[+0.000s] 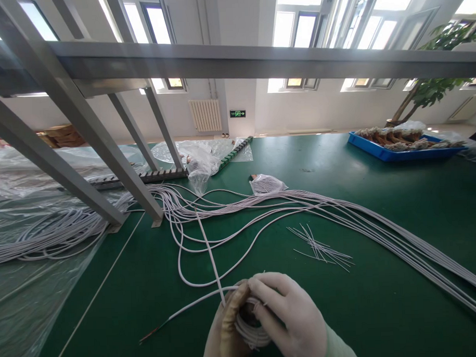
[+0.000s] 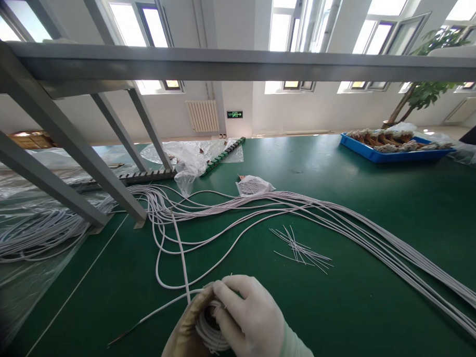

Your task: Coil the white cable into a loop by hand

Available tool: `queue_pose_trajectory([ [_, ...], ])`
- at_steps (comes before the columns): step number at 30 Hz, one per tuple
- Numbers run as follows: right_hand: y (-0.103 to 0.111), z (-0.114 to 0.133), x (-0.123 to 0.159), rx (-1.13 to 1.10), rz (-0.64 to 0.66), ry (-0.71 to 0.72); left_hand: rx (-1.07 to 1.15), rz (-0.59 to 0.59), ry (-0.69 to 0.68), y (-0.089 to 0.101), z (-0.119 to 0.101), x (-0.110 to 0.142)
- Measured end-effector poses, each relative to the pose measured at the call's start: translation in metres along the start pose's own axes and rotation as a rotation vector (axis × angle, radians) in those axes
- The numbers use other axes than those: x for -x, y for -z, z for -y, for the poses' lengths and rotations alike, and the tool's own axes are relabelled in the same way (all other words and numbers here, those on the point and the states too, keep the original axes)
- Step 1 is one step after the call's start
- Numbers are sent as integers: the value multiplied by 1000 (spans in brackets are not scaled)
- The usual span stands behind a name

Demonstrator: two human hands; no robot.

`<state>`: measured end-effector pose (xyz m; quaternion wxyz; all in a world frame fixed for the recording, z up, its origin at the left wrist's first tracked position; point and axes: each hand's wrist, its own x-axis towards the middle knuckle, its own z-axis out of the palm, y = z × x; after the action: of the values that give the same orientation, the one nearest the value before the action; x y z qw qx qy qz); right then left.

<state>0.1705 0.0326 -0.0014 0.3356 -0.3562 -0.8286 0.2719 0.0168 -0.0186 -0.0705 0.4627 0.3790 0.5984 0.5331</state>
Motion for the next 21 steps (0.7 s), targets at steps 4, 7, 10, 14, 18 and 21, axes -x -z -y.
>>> queue_pose_trajectory([
  [4, 3, -1, 2, -64, -133, 135, 31, 0, 53, 1, -9, 4],
  [7, 2, 0, 4, -113, -169, 46, 177, 56, 198, 1, -22, 1],
  [10, -3, -1, 5, -175, -184, -46, 375, 122, 390, -1, -38, -4],
  [14, -9, -5, 3, -309, -203, -218, 409, 144, 401, -5, -52, -3],
  [18, -13, -5, 0, -400, -254, -357, 544, 130, 445, -13, -60, 3],
  [21, -13, -2, -2, -416, -250, -384, 625, 109, 503, -18, -60, 7],
])
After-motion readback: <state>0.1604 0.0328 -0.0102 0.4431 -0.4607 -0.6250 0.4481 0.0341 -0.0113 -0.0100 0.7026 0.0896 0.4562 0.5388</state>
